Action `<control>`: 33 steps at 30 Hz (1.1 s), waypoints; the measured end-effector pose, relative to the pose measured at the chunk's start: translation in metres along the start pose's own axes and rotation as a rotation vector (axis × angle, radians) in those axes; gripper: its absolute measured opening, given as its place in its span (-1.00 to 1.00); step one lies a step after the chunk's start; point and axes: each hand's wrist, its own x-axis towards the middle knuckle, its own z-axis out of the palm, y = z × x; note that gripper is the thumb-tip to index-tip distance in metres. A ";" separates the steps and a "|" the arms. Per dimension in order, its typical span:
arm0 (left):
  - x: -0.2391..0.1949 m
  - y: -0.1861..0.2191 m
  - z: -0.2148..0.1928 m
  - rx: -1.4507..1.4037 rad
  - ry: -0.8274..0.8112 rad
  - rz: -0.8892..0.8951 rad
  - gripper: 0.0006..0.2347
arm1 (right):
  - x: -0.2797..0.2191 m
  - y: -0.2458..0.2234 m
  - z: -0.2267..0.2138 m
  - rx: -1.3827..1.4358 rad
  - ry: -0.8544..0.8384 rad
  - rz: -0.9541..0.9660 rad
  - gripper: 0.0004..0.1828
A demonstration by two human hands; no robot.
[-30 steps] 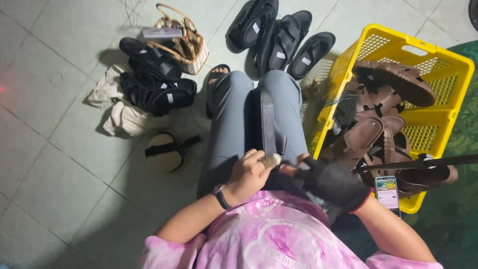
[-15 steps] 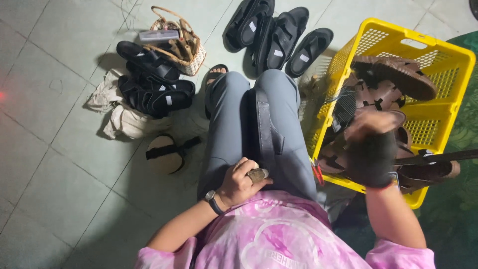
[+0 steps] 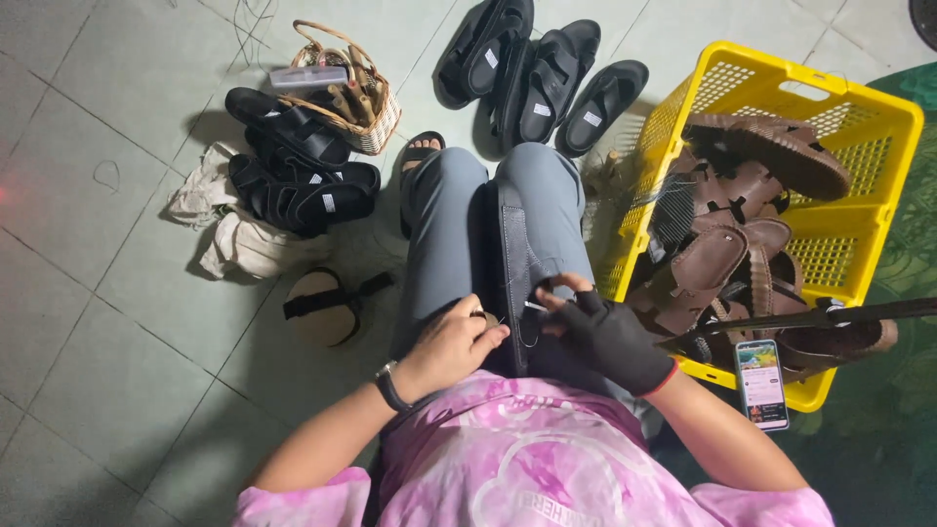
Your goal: The person sits on the floor and sews a black sandal held on their lap using a needle and thread. They repeatedly push the needle through the sandal material and pull the thread to secure the stitching.
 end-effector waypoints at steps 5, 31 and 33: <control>0.009 -0.015 0.013 -0.738 0.114 0.114 -0.77 | -0.020 0.021 0.010 0.092 0.005 -0.038 -0.77; 0.059 -0.003 -0.006 -1.318 0.288 0.003 -0.70 | -0.008 -0.016 -0.007 0.857 -0.062 0.419 -0.67; 0.079 0.002 -0.012 -1.174 0.414 -0.005 -0.62 | 0.004 -0.020 -0.003 0.875 -0.102 0.501 -0.64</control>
